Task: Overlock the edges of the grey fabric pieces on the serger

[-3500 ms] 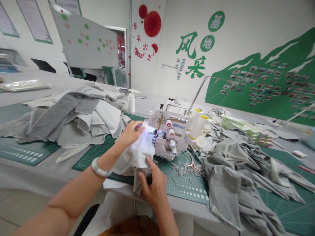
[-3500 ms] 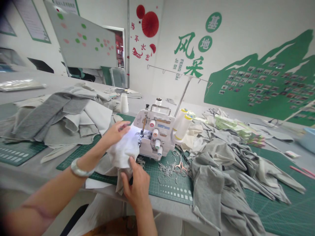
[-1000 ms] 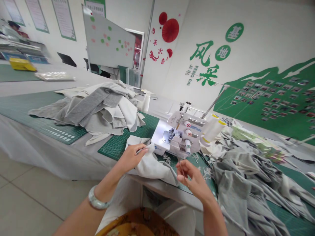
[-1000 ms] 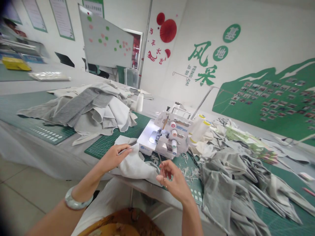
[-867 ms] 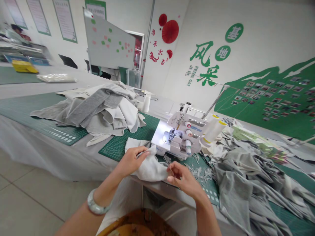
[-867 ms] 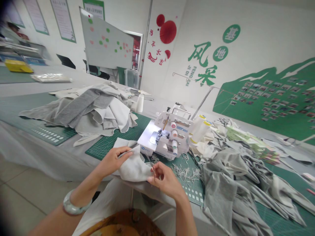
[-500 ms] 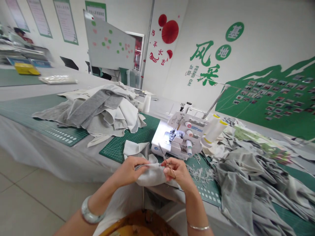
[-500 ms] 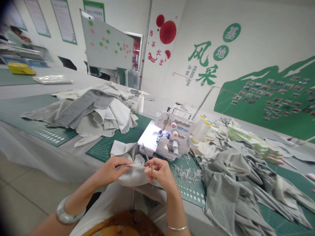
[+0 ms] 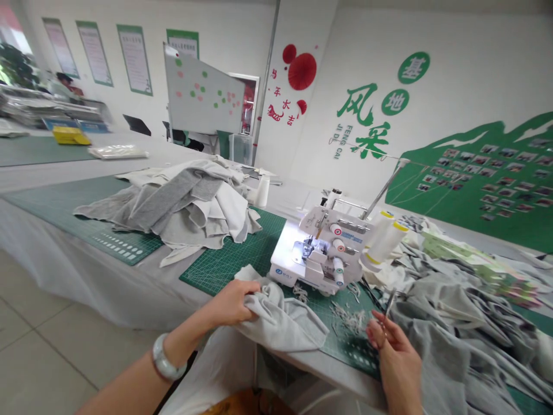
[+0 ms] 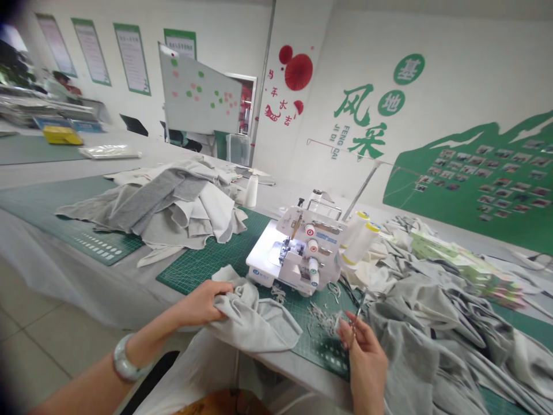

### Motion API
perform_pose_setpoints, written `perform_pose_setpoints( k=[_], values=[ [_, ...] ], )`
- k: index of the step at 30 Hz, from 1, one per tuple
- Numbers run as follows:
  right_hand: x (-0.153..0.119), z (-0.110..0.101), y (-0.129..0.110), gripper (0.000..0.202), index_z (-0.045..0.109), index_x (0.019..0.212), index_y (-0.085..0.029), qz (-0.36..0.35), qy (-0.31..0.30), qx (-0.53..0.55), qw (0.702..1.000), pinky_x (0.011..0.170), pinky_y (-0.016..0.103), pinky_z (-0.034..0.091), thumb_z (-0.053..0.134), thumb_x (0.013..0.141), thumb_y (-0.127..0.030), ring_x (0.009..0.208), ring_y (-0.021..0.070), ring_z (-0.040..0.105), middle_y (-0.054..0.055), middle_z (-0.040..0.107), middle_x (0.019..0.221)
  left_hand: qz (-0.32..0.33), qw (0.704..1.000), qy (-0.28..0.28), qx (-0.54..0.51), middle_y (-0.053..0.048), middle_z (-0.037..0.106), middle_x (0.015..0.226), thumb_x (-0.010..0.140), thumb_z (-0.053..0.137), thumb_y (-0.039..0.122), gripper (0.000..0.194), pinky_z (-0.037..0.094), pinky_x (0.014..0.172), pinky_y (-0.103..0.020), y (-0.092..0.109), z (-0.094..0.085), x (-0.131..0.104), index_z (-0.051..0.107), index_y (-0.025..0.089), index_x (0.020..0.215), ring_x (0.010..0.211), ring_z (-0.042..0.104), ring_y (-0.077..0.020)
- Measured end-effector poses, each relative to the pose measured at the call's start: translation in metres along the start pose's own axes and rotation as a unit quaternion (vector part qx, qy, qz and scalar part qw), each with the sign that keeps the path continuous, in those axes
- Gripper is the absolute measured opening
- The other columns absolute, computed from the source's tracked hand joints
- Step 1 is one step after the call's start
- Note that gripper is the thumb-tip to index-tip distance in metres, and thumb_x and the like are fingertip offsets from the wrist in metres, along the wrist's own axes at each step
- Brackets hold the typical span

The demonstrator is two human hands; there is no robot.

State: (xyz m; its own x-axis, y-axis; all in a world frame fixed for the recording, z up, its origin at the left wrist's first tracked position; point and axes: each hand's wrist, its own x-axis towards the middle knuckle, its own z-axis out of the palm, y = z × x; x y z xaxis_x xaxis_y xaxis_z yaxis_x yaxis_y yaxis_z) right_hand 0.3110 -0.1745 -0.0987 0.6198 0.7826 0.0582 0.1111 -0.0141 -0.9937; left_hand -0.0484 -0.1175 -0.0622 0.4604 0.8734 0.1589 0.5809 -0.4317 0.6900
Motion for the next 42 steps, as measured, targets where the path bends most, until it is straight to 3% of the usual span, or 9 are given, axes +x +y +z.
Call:
perform_pose_setpoints(
  k=[5, 10, 14, 17, 23, 27, 31, 38, 42],
  values=[
    [0.002, -0.002, 0.008, 0.073, 0.064, 0.113, -0.015, 0.008, -0.024, -0.012, 1.0, 0.064, 0.023, 0.051, 0.081, 0.054, -0.054, 0.08, 0.0195, 0.064, 0.003, 0.072, 0.084, 0.033, 0.963, 0.193, -0.186, 0.004, 0.053, 0.062, 0.073, 0.063, 0.035, 0.023, 0.035, 0.05, -0.019, 0.013, -0.065, 0.04, 0.052, 0.015, 0.073, 0.055, 0.048, -0.0085],
    [0.001, -0.002, 0.007, 0.071, 0.062, 0.117, -0.019, -0.001, 0.001, -0.017, 1.0, 0.076, 0.03, 0.055, 0.076, 0.06, -0.059, 0.099, 0.0264, 0.065, 0.007, 0.073, 0.1, 0.043, 0.88, 0.469, 0.062, -0.004, 0.063, 0.09, 0.081, 0.063, 0.035, 0.026, 0.049, 0.073, -0.029, 0.031, -0.195, 0.115, 0.057, 0.013, 0.093, 0.084, 0.062, -0.0168],
    [0.003, -0.004, 0.013, 0.069, 0.06, 0.121, -0.019, -0.023, 0.021, -0.005, 1.0, 0.084, 0.036, 0.055, 0.072, 0.065, -0.057, 0.106, 0.0285, 0.064, 0.009, 0.072, 0.107, -0.039, 0.856, 0.478, 0.192, -0.013, 0.061, 0.113, 0.079, 0.068, 0.028, 0.039, 0.041, 0.097, -0.055, 0.016, -0.257, 0.147, 0.057, 0.007, 0.11, 0.117, 0.052, -0.0371],
    [0.008, -0.001, 0.02, 0.077, 0.053, 0.132, -0.016, -0.046, 0.021, 0.006, 0.999, 0.089, 0.037, 0.053, 0.071, 0.068, -0.055, 0.109, 0.028, 0.063, 0.01, 0.071, 0.112, -0.035, 0.859, 0.449, 0.243, -0.016, 0.048, 0.136, 0.087, 0.055, 0.038, 0.059, 0.03, 0.106, -0.053, -0.001, -0.228, 0.136, 0.042, 0.004, 0.133, 0.135, 0.031, -0.0419],
    [0.011, 0.009, 0.023, 0.078, 0.033, 0.146, -0.01, -0.138, 0.044, -0.172, 0.974, 0.085, 0.037, 0.051, 0.055, 0.081, -0.046, 0.097, 0.025, 0.067, 0.015, 0.068, 0.114, 0.128, 0.929, 0.225, 0.265, -0.016, 0.036, 0.149, 0.089, 0.052, 0.031, 0.067, 0.033, 0.112, -0.049, -0.015, -0.058, 0.057, 0.024, 0.016, 0.148, 0.138, 0.035, -0.0304],
    [0.005, 0.012, 0.016, 0.055, 0.042, 0.141, -0.005, -0.157, 0.105, -0.437, 0.879, 0.078, 0.038, 0.047, 0.041, 0.09, -0.026, 0.091, 0.0291, 0.066, 0.019, 0.07, 0.104, 0.114, 0.959, 0.109, 0.234, -0.014, 0.039, 0.148, 0.087, 0.055, 0.036, 0.061, 0.038, 0.107, -0.049, -0.032, 0.023, 0.017, 0.036, 0.02, 0.143, 0.136, 0.037, -0.0316],
    [0.002, 0.016, 0.007, 0.04, 0.057, 0.125, -0.007, -0.165, 0.081, -0.566, 0.803, 0.073, 0.038, 0.044, 0.035, 0.093, -0.017, 0.093, 0.0325, 0.064, 0.021, 0.069, 0.104, 0.084, 0.957, 0.146, 0.236, -0.016, 0.057, 0.13, 0.09, 0.05, 0.034, 0.04, 0.042, 0.103, -0.049, -0.043, 0.048, 0.012, 0.056, 0.014, 0.124, 0.122, 0.052, -0.0306],
    [0.012, 0.016, -0.003, 0.058, 0.024, 0.143, 0.008, -0.161, 0.099, -0.599, 0.778, 0.072, 0.036, 0.044, 0.039, 0.093, -0.016, 0.08, 0.0298, 0.069, 0.02, 0.071, 0.085, 0.115, 0.946, 0.149, 0.263, -0.015, 0.061, 0.125, 0.093, 0.046, 0.032, 0.032, 0.043, 0.101, -0.048, -0.04, 0.046, 0.013, 0.063, 0.015, 0.114, 0.119, 0.054, -0.0298],
    [0.017, 0.009, -0.003, 0.042, 0.047, 0.131, 0.002, -0.182, 0.066, -0.62, 0.761, 0.091, 0.038, 0.038, 0.037, 0.092, -0.01, 0.086, 0.0267, 0.068, 0.019, 0.073, 0.087, 0.12, 0.945, 0.15, 0.266, -0.014, 0.061, 0.125, 0.093, 0.046, 0.031, 0.032, 0.043, 0.101, -0.048, -0.042, 0.047, 0.012, 0.063, 0.014, 0.114, 0.118, 0.055, -0.0294]
  ],
)
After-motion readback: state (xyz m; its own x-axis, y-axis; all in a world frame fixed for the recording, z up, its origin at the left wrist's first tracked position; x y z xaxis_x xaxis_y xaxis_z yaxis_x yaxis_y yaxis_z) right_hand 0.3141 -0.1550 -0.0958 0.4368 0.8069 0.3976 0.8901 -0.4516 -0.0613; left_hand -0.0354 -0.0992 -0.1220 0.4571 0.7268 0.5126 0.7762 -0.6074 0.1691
